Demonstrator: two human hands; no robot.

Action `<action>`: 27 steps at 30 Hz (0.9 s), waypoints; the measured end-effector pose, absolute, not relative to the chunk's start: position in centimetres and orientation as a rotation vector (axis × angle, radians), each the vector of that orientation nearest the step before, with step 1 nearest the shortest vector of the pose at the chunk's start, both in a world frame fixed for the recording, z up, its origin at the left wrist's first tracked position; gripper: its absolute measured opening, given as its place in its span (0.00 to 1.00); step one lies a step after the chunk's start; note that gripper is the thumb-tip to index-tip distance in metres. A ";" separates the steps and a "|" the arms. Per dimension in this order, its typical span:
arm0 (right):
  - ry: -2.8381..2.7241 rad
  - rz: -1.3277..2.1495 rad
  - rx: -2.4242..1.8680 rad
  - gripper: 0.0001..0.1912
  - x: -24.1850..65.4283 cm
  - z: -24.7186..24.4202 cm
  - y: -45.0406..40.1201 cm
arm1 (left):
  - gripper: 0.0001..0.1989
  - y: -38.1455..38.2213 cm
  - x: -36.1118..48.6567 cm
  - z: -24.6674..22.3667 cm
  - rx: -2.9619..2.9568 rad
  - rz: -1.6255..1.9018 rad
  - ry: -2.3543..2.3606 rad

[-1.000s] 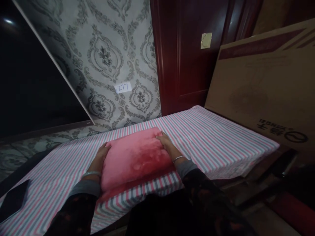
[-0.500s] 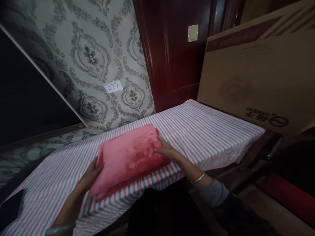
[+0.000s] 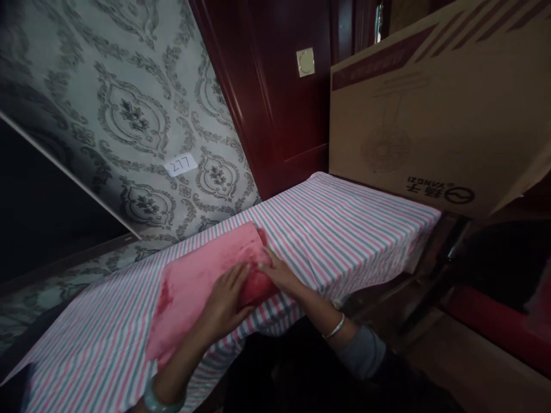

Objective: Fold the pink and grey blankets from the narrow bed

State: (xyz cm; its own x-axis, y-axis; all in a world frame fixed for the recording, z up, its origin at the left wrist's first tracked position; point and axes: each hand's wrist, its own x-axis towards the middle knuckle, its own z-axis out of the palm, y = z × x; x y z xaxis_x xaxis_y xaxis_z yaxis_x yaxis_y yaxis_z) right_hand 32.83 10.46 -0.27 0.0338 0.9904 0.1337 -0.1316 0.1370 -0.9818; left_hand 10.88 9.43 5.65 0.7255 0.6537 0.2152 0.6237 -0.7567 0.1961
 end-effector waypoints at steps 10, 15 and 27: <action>-1.227 1.130 -1.196 0.26 36.9 -0.2 11.2 | 0.35 9.9 12.7 3.3 2.975 0.328 1.028; -1.185 1.190 -1.412 0.24 38.3 2.9 15.4 | 0.22 16.6 14.7 9.1 2.798 0.431 0.938; -1.228 1.174 -1.514 0.17 36.6 3.1 27.6 | 0.19 27.9 20.6 7.9 3.056 0.032 0.909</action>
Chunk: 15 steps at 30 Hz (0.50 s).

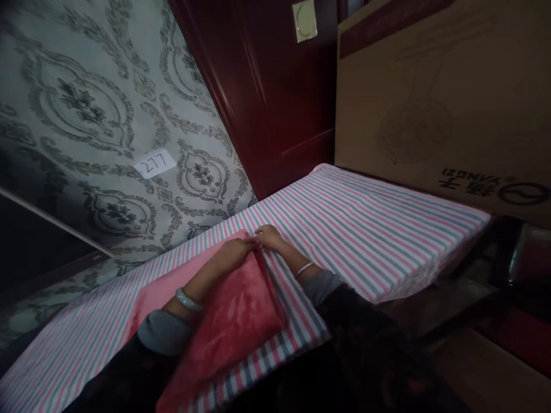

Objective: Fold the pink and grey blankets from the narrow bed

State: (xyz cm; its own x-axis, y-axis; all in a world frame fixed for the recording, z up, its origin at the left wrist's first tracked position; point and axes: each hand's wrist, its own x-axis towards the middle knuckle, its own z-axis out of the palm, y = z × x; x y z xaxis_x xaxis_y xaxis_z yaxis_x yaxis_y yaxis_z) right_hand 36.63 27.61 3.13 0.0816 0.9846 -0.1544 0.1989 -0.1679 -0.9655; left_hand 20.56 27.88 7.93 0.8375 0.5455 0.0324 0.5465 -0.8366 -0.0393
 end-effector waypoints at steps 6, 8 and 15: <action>-1.395 1.080 -1.530 0.22 36.4 1.4 29.0 | 0.20 28.4 18.0 4.6 -2.974 -0.603 -1.005; -1.469 1.023 -1.549 0.24 36.6 1.3 29.1 | 0.21 28.6 17.4 4.1 -3.016 -0.843 -0.986; -1.716 0.769 -1.601 0.16 35.8 1.6 28.8 | 0.19 29.1 17.1 3.8 -3.051 -1.204 -0.917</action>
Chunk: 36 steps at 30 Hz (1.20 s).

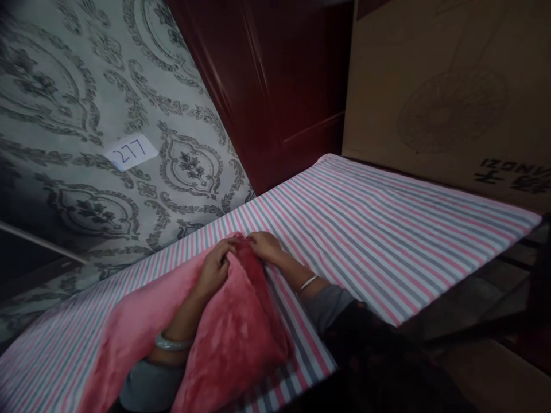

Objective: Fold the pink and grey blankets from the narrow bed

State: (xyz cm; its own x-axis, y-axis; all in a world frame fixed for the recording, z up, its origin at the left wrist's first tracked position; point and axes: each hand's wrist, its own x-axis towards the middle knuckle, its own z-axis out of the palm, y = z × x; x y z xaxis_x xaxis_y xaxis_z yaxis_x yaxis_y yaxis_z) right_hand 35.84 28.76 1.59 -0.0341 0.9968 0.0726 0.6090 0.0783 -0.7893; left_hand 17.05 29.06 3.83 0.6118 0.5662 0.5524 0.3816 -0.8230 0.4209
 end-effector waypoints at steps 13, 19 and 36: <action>-1.655 0.582 -1.588 0.14 34.8 0.8 28.5 | 0.17 28.7 16.7 4.1 2.435 1.167 0.894; -1.781 0.530 -1.598 0.17 34.3 0.8 28.0 | 0.16 28.8 16.6 4.1 2.400 1.189 0.905; -1.717 0.325 -1.512 0.07 32.6 4.1 26.5 | 0.08 28.8 16.0 4.1 2.204 1.439 0.865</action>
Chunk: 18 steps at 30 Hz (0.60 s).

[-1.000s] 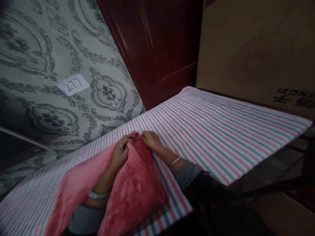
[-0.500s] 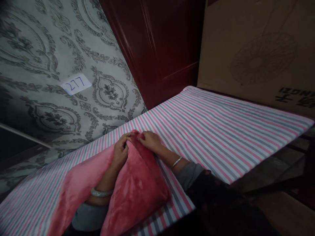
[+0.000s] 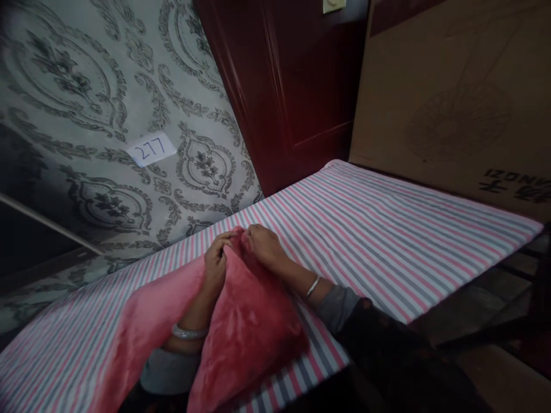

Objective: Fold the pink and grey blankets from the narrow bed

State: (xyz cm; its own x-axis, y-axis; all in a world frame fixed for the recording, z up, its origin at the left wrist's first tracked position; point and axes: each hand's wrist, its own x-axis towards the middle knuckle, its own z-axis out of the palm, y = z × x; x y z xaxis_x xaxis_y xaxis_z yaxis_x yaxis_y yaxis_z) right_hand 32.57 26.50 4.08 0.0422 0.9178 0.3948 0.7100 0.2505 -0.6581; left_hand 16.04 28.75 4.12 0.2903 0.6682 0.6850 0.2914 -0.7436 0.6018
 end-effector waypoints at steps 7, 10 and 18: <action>-1.420 0.653 -1.457 0.08 30.5 5.1 27.7 | 0.06 29.2 15.1 4.1 2.038 1.590 0.835; -1.386 0.685 -1.468 0.08 29.9 4.6 27.4 | 0.07 29.3 15.0 3.9 1.998 1.628 0.794; -1.586 0.558 -1.641 0.21 28.7 4.9 25.4 | 0.07 29.5 15.2 3.8 2.047 1.591 0.876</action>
State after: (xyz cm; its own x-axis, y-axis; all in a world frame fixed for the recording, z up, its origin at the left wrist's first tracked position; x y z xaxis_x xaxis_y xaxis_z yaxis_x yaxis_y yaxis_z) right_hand 28.68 25.44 4.89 0.1284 0.9718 0.1980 0.6333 0.0733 -0.7704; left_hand 15.19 29.52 3.75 0.1547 0.6888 0.7083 0.2307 -0.7223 0.6520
